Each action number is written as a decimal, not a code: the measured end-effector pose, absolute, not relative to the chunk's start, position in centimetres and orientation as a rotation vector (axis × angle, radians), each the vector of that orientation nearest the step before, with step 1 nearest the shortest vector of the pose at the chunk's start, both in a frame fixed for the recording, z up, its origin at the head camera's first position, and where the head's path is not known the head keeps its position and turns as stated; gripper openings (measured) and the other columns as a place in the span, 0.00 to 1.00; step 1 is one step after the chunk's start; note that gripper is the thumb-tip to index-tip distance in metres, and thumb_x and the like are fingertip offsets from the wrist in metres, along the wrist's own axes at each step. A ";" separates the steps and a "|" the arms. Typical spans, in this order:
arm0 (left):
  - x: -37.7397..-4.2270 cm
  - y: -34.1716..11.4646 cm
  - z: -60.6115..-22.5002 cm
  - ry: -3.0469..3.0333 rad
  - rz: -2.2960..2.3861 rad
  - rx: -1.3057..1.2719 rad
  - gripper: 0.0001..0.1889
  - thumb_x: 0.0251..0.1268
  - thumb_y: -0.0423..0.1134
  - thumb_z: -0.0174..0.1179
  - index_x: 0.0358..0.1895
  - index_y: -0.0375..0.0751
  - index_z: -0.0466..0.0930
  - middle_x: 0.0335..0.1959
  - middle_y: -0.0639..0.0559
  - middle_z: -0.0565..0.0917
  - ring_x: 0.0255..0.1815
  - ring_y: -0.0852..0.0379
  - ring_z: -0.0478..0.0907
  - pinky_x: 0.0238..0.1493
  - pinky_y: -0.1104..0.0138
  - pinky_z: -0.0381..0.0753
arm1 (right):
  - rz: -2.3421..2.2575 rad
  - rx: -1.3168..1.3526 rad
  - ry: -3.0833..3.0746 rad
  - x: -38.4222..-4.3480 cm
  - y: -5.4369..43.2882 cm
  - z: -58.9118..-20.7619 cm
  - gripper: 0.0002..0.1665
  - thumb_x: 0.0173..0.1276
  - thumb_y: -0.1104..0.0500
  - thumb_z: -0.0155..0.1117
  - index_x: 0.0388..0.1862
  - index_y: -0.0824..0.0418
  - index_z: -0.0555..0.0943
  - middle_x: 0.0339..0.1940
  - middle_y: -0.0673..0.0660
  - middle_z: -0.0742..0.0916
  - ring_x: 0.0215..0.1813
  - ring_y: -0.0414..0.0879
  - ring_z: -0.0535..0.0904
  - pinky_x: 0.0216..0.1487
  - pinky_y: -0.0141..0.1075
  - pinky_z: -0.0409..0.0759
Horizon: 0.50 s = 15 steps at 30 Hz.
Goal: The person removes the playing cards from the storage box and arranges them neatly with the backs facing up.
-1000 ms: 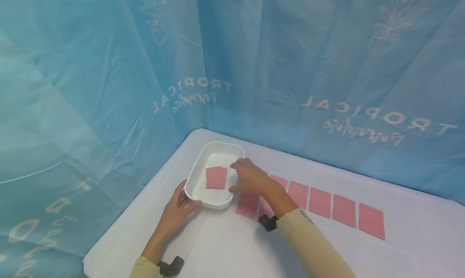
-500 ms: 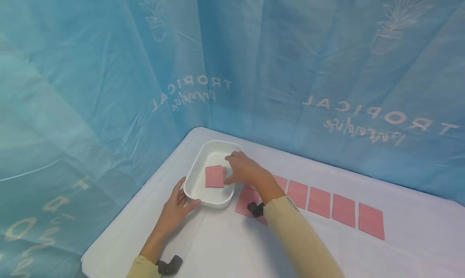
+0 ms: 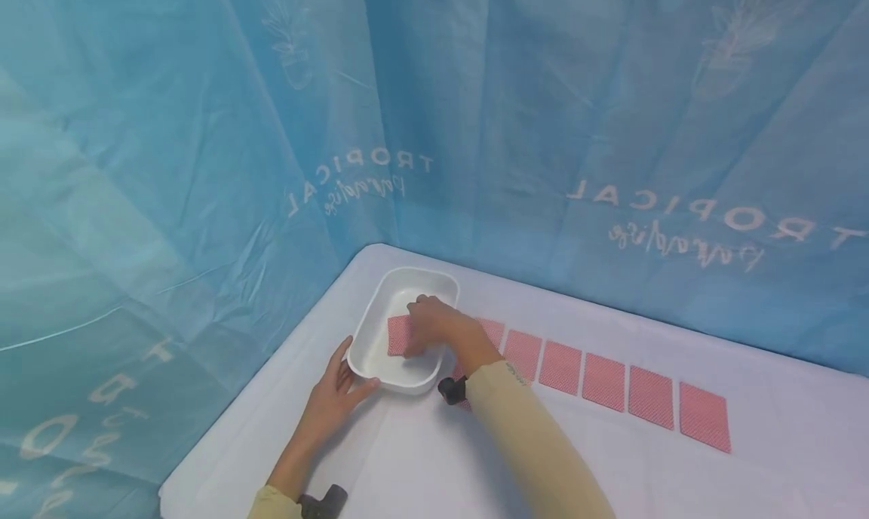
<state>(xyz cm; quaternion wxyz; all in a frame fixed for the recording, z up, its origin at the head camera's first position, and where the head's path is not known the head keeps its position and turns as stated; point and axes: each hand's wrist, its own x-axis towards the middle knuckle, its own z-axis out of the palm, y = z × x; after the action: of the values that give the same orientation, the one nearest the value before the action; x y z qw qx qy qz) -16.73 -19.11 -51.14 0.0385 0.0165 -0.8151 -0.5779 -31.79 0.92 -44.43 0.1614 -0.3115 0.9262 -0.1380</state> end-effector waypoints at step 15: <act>-16.3 -18.6 -50.1 -2.472 -1.798 0.041 0.48 0.56 0.48 0.71 0.76 0.53 0.49 0.69 0.39 0.64 0.70 0.45 0.61 0.67 0.59 0.64 | -0.312 -0.855 2.649 -32.3 -0.7 -45.6 0.57 0.43 0.42 0.81 0.70 0.60 0.67 0.64 0.56 0.71 0.65 0.49 0.64 0.64 0.42 0.71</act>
<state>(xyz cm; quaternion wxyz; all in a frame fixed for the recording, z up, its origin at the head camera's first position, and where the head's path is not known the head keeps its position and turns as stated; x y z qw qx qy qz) -16.28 -18.64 -50.09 0.0424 0.0133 -0.8079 -0.5877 -32.29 -0.73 -45.61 0.1693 -0.3007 0.9321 -0.1098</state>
